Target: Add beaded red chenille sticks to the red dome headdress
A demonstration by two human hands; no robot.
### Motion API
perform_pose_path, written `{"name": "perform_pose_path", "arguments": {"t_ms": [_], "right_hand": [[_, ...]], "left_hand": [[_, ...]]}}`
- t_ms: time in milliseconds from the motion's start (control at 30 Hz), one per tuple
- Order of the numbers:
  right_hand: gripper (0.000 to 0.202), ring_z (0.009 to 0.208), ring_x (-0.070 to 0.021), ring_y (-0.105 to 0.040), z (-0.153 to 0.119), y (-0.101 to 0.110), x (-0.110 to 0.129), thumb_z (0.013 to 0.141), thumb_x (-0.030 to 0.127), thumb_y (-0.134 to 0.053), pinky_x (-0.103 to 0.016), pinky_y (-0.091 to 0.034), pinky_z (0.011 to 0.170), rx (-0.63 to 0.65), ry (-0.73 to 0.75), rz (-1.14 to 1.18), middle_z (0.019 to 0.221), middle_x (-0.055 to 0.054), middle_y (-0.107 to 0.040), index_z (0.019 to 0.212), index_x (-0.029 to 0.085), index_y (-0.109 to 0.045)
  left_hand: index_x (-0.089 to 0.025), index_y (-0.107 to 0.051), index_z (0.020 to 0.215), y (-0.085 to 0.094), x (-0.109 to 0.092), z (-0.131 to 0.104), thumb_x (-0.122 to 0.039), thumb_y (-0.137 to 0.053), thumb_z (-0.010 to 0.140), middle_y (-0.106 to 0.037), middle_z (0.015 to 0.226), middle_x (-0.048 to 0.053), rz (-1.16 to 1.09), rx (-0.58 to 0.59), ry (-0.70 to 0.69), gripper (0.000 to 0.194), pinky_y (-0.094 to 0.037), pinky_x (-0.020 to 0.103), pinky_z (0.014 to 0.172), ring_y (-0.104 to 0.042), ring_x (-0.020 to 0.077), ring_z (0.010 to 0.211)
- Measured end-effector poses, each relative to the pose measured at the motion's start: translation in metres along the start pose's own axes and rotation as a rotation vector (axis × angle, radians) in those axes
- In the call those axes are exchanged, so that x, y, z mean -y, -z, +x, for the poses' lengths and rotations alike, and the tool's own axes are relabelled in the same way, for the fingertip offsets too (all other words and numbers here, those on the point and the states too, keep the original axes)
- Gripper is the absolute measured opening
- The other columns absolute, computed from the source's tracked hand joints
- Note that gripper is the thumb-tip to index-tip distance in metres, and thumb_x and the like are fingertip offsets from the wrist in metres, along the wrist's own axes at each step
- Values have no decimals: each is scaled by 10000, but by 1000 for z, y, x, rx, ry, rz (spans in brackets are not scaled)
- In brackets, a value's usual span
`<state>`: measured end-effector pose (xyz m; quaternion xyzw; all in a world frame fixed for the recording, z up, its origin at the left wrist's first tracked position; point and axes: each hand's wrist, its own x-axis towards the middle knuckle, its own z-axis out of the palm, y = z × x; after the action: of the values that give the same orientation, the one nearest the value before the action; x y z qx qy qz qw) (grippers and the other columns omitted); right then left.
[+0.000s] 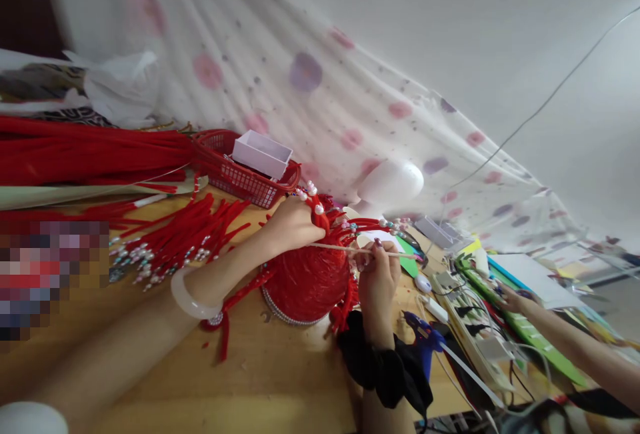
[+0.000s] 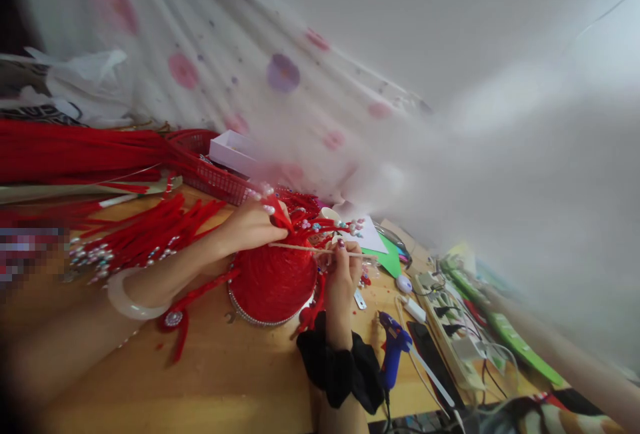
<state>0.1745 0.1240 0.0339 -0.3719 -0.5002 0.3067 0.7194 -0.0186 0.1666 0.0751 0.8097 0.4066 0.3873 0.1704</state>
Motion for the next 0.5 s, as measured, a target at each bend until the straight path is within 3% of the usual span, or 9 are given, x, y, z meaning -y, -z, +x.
{"name": "perform_pose_path", "arguments": {"t_ms": [267,500], "right_hand": [[281,502,-117,-486,10,10,2,760,398,-719,-246,-402,467,1,-130,-106,578,74,-504,724,238,-490],[319,486,-104,-462,13,10,9,708,424,-780,-228,-411,463,31,-183,-160,584,68,-513,715,229,-528]], "left_hand": [[-177,-690,699,-1,-4,-2,-121,-586,749,-732,734,23,-9,13,-57,128,-467,287,727,-669,193,759],[-166,-730,798,-3,-3,-2,-122,-603,768,-770,887,51,33,24,-79,137,-479,288,840,-686,204,908]]}}
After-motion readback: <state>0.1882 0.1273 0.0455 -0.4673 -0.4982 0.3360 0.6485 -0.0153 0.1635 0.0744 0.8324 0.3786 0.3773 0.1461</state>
